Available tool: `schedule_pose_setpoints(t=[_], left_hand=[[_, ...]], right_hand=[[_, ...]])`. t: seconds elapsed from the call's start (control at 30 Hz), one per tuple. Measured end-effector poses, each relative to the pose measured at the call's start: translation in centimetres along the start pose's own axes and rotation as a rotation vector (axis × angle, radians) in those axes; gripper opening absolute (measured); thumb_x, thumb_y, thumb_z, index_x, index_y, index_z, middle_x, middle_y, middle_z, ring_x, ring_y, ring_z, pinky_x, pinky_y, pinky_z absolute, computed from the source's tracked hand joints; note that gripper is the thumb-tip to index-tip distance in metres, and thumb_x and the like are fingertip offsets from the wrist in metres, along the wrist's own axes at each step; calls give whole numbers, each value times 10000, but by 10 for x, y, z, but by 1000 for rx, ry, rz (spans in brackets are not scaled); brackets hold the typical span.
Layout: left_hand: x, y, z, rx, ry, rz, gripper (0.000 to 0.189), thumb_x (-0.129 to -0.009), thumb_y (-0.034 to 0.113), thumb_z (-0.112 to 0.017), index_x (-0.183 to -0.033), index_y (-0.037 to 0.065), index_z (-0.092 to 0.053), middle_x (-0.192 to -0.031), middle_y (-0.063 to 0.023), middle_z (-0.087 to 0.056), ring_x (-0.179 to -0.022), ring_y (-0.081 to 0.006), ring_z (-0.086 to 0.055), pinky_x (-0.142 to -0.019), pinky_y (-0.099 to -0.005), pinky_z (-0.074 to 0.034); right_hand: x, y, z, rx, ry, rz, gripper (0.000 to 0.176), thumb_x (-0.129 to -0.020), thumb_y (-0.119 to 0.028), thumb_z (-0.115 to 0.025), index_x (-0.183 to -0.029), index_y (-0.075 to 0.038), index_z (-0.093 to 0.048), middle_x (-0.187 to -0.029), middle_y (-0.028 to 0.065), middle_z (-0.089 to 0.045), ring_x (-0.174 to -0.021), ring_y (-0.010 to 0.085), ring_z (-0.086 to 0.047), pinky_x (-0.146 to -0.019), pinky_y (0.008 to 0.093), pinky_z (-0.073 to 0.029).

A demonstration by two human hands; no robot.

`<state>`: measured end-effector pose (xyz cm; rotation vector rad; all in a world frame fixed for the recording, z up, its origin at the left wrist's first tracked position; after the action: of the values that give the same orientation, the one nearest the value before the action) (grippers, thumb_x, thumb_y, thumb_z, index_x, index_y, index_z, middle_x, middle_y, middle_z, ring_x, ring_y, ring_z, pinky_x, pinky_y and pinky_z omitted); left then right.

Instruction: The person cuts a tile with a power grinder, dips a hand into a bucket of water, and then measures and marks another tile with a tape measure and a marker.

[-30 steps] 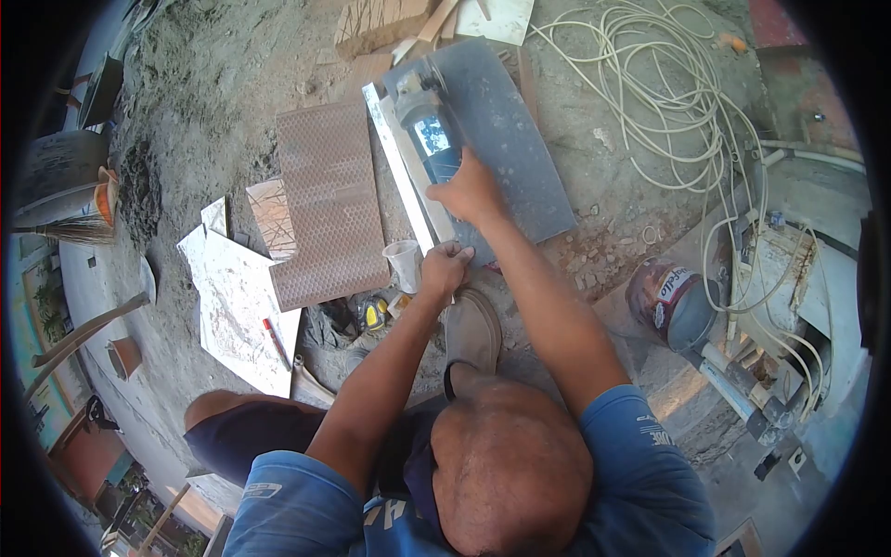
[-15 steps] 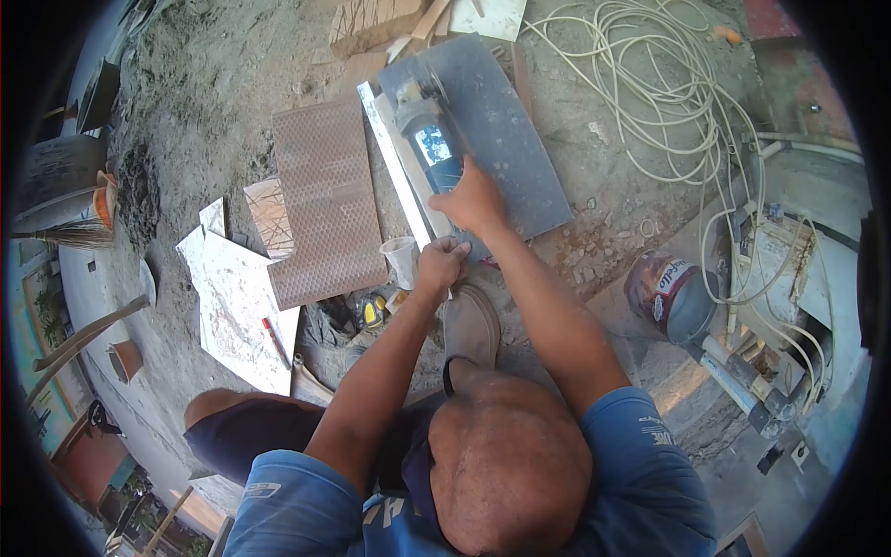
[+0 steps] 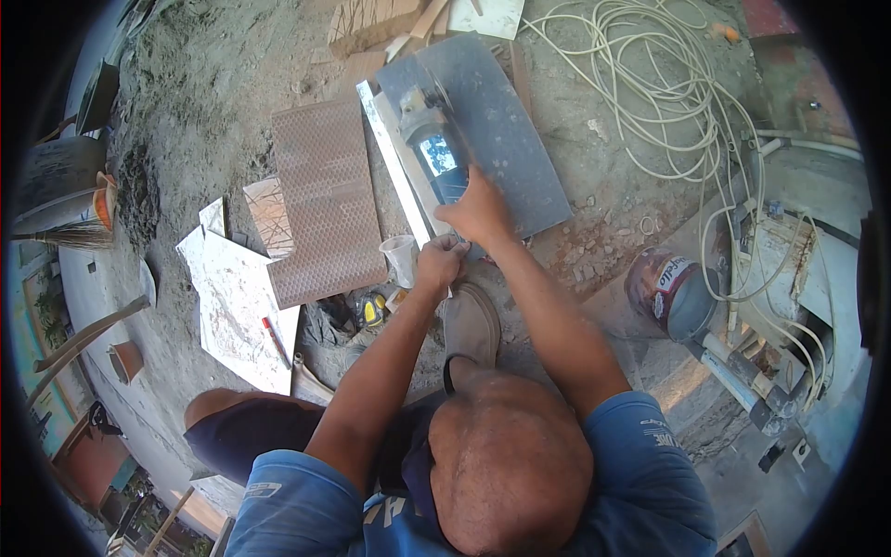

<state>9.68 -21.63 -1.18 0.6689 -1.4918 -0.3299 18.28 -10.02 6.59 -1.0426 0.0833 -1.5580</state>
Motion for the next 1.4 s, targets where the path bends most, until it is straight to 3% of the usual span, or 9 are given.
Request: schedule_pose_setpoints(t=[0.07,0.13,0.7,0.77,1.07,1.4], left_hand=[[-2,-3,0,3,-1,-2,155,-928,124,-646,-803,34,-628,-635,-16,-563,-509,-106,-486,-490,-262,-380],[-4,-5,0,4,26,-29,192,-891,142,-671,-745,31,-612,-598,-30,-569,-483,-115,-509,-459,-283,-387],[8,10,-3,-11,15,2,246,-917,138,-666,-701,68,-571,-594,-14,-554,-485,-108,-490,-469,-265,-367],[9,10,-4,-10,24,10,245,-914,136,-668,-699,69,-571,-593,-14,-554,-483,-109,-490,-468,-265,-368],[9,10,-3,5,11,5,248,-913,133,-662,-692,75,-567,-588,-14,-550,-480,-111,-492,-469,-267,-375],[9,10,-3,2,18,3,249,-910,121,-662,-687,68,-566,-593,-21,-544,-488,-117,-488,-475,-271,-379]], right_hand=[[3,0,2,30,-48,-14,894,-664,-293,-780,-1405,25,-394,-1332,240,-542,-1206,389,-561,-1000,446,-478],[4,4,0,30,-35,-7,896,-664,-294,-779,-1406,27,-392,-1331,238,-543,-1207,390,-560,-999,447,-479],[-35,-22,-2,14,4,34,900,-661,-306,-765,-1411,26,-393,-1289,242,-583,-1187,382,-581,-1002,435,-479],[-39,-31,4,-26,1,39,892,-640,-283,-769,-1388,54,-419,-1247,276,-601,-1152,388,-601,-962,410,-492],[-71,-53,6,9,-41,52,892,-658,-300,-779,-1398,31,-408,-1289,236,-588,-1181,357,-594,-982,418,-495],[-70,-48,3,0,-29,57,922,-636,-295,-778,-1404,60,-411,-1307,276,-563,-1207,373,-570,-1006,394,-470]])
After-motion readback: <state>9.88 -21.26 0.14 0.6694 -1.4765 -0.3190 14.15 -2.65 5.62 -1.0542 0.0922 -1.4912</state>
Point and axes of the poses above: each hand's wrist, its own x-axis away from the middle knuckle, its own z-axis out of the back of the hand, y = z × x, the point moved 1 cm from there along -x, towards the middle knuckle
